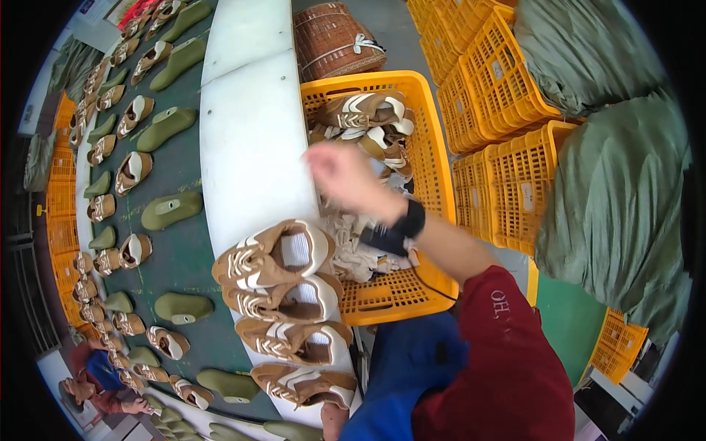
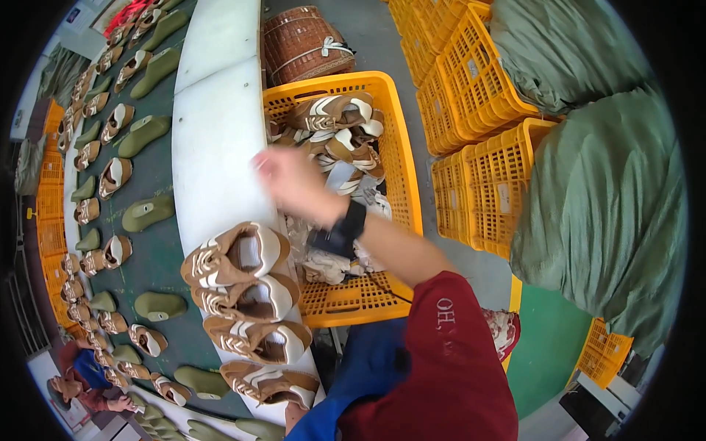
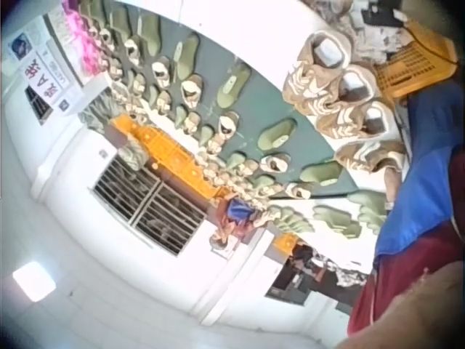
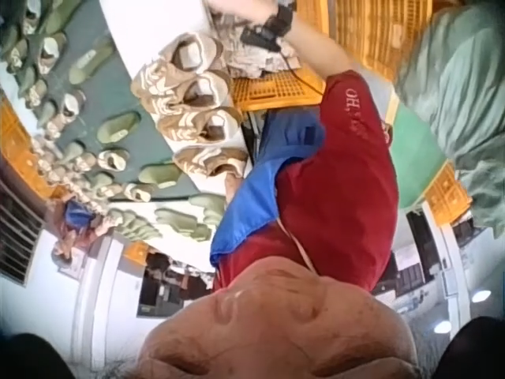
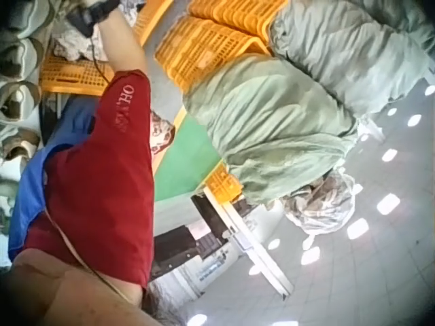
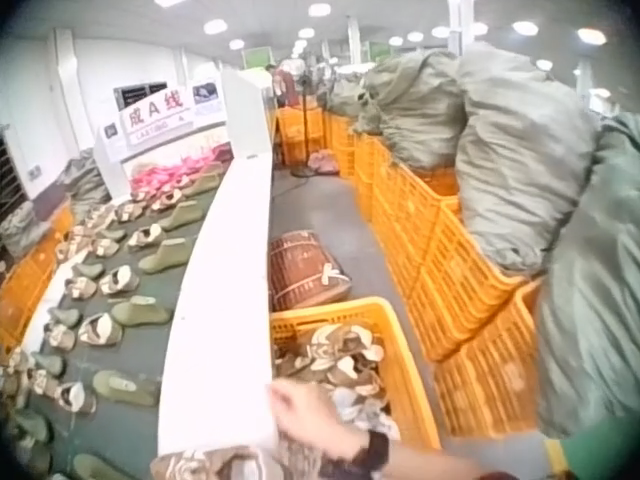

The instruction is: Matching shoes from a storage bag with the correct shoe lasts on an assembly line workbench.

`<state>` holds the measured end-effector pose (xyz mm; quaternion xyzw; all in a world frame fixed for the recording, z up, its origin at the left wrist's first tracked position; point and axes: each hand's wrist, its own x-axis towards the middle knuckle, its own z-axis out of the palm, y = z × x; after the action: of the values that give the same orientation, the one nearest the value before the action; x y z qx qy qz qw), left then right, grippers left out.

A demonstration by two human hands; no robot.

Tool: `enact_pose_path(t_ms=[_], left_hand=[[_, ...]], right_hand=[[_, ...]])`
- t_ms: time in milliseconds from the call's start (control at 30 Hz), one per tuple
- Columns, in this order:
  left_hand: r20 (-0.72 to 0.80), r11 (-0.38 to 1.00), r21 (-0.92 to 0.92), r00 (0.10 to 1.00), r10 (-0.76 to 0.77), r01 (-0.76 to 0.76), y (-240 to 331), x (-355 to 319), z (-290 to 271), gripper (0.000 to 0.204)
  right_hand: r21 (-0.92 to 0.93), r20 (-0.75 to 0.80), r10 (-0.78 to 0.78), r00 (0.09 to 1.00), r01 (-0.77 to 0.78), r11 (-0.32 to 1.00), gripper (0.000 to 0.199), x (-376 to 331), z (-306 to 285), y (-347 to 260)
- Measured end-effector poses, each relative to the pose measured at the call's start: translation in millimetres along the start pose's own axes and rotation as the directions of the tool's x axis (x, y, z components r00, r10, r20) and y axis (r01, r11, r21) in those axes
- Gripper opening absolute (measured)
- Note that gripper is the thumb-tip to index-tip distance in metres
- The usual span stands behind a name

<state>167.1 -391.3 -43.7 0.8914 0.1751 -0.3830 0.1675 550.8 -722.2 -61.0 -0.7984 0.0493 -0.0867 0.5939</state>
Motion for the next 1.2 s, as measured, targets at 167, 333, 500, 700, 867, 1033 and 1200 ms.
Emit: enact_pose_path(t_ms=[167, 333, 500, 700, 867, 1033, 1200], left_hand=[[-0.057, 0.976, 0.022, 0.975, 0.216, -0.216, -45, 35, 35, 0.030], [-0.109, 0.890, 0.092, 0.884, 0.455, -0.446, -147, 14, 95, 0.029], [-0.175, 0.787, 0.157, 0.768, 0.616, -0.596, -244, -11, 156, 0.028], [0.218, 0.937, 0.223, 0.951, 0.220, -0.268, -74, -2, 49, 0.026], [0.110, 0.985, 0.054, 0.982, 0.154, -0.161, -51, -14, 29, 0.025], [0.013, 0.985, -0.137, 0.994, 0.106, -0.104, -5, 5, 6, 0.025], [0.024, 0.987, -0.118, 0.993, 0.113, -0.109, -7, 1, 1, 0.023]], right_hand=[[-0.151, -0.031, 0.700, 0.713, -0.696, 0.702, 0.047, 66, -59, 230], [0.053, -0.090, 0.703, 0.705, -0.702, 0.711, 0.046, 26, -24, 278], [-0.656, 0.482, 0.470, 0.739, -0.050, 0.753, 0.026, -118, 42, 225], [-0.419, 0.830, 0.372, 0.415, 0.024, 0.908, 0.028, -171, 4, 165], [0.127, 0.432, -0.119, 0.894, 0.070, 0.989, 0.037, -79, -22, -12], [-0.196, 0.840, -0.204, 0.503, 0.632, 0.750, 0.021, -75, 10, -41], [-0.240, 0.299, -0.312, 0.902, 0.387, 0.890, 0.011, -79, -8, 3]])
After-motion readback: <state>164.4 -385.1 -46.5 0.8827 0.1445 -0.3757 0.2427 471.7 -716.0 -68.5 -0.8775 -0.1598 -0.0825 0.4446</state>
